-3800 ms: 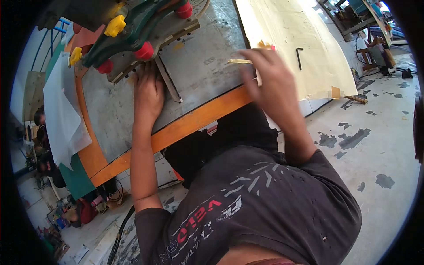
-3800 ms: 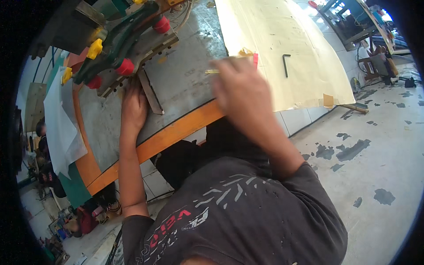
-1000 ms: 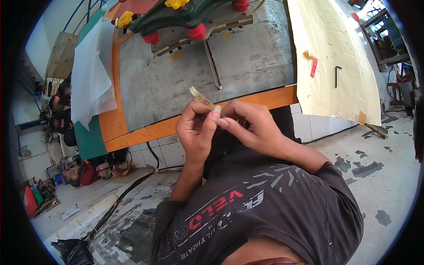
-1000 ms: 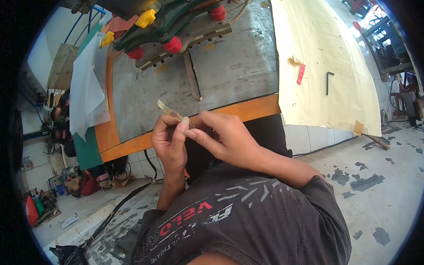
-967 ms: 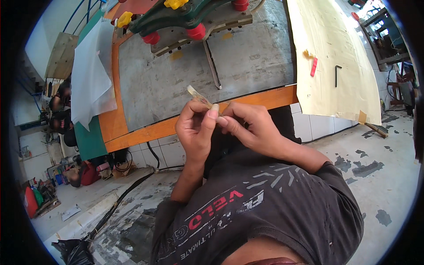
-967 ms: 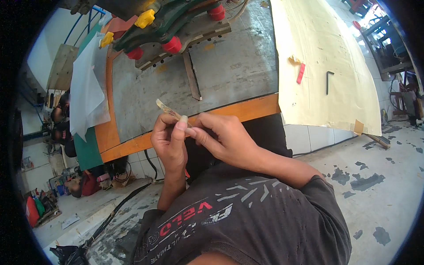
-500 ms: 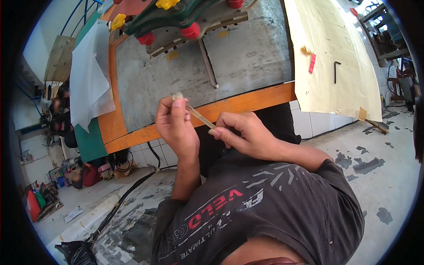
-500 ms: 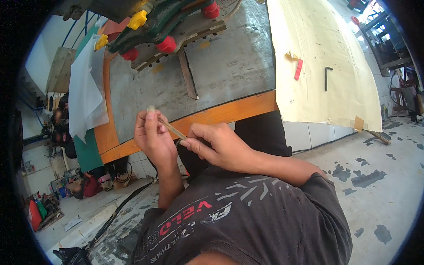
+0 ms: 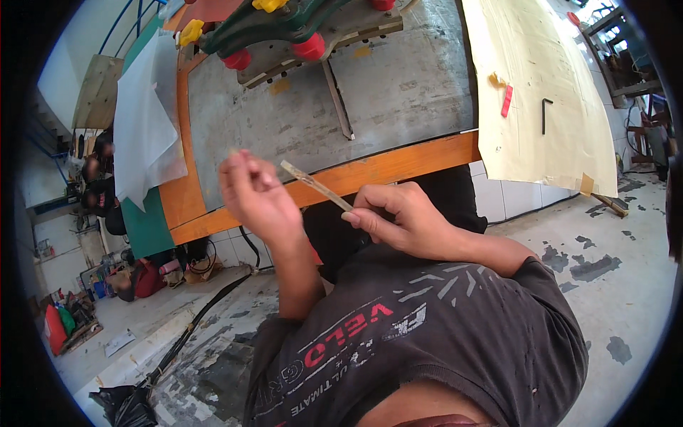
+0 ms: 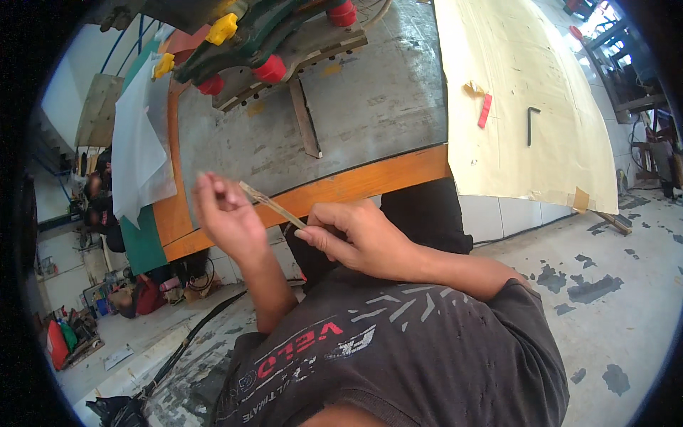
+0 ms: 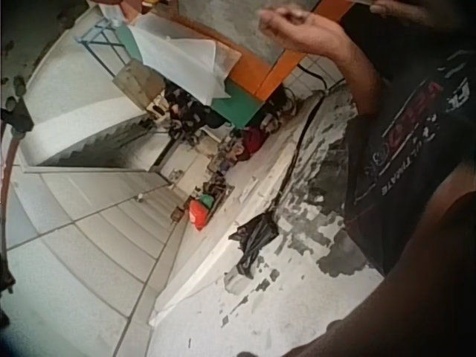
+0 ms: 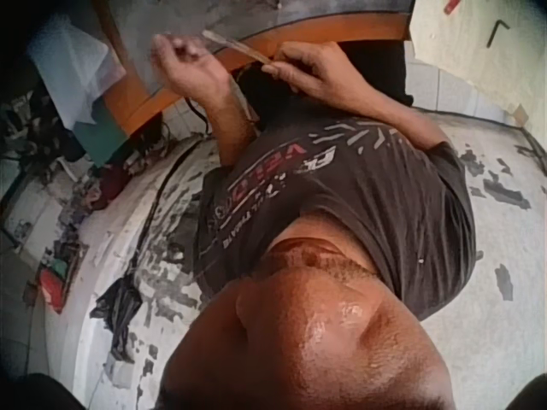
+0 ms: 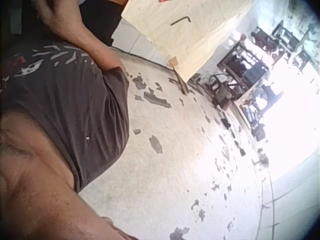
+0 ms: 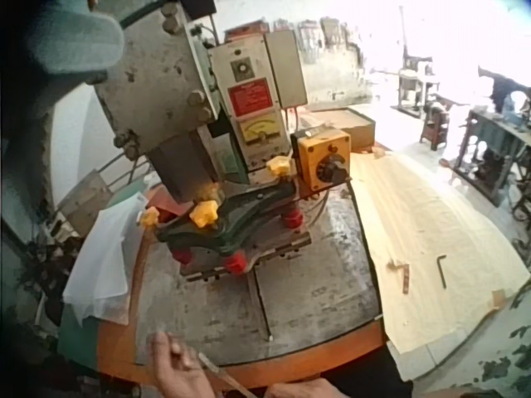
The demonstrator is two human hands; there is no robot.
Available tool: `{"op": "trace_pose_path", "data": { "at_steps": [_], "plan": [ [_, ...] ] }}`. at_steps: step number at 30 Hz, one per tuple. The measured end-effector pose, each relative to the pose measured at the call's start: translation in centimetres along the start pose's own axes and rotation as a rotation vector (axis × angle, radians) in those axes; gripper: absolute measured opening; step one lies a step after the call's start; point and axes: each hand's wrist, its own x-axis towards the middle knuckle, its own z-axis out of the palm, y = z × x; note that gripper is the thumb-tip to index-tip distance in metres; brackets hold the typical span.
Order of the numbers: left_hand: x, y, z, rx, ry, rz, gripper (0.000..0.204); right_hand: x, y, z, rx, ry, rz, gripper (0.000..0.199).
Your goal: The person operates a high-frequency welding machine to join plastic components, manually aligning strips of material under the welding head and then peeling away excess plastic from the welded seam.
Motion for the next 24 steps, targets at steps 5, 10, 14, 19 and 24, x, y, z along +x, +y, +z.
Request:
{"op": "trace_pose_path", "data": {
  "at_steps": [5, 10, 14, 19, 24],
  "plan": [
    [1.7, 0.1, -2.7, 0.055, -0.203, 0.054, 0.023, 0.1, 0.4, -0.5, 0.078, 0.123, 0.078, 0.025],
    [-1.4, -0.4, -0.7, 0.309, -0.487, -0.158, 0.024, 0.3, 0.6, -0.7, 0.058, 0.146, 0.12, 0.026],
    [-1.9, -0.8, 0.2, 0.33, -0.514, -0.161, 0.021, 0.5, 0.4, -0.4, 0.085, 0.109, 0.123, 0.026],
    [-1.7, -1.2, 0.2, 0.322, -0.498, -0.11, 0.02, 0.4, 0.7, -0.6, 0.072, 0.102, 0.127, 0.028],
    [-1.9, -1.2, 0.1, 0.288, -0.46, -0.148, 0.021, 0.4, 0.9, 0.1, 0.092, 0.104, 0.097, 0.029]
  ]
}}
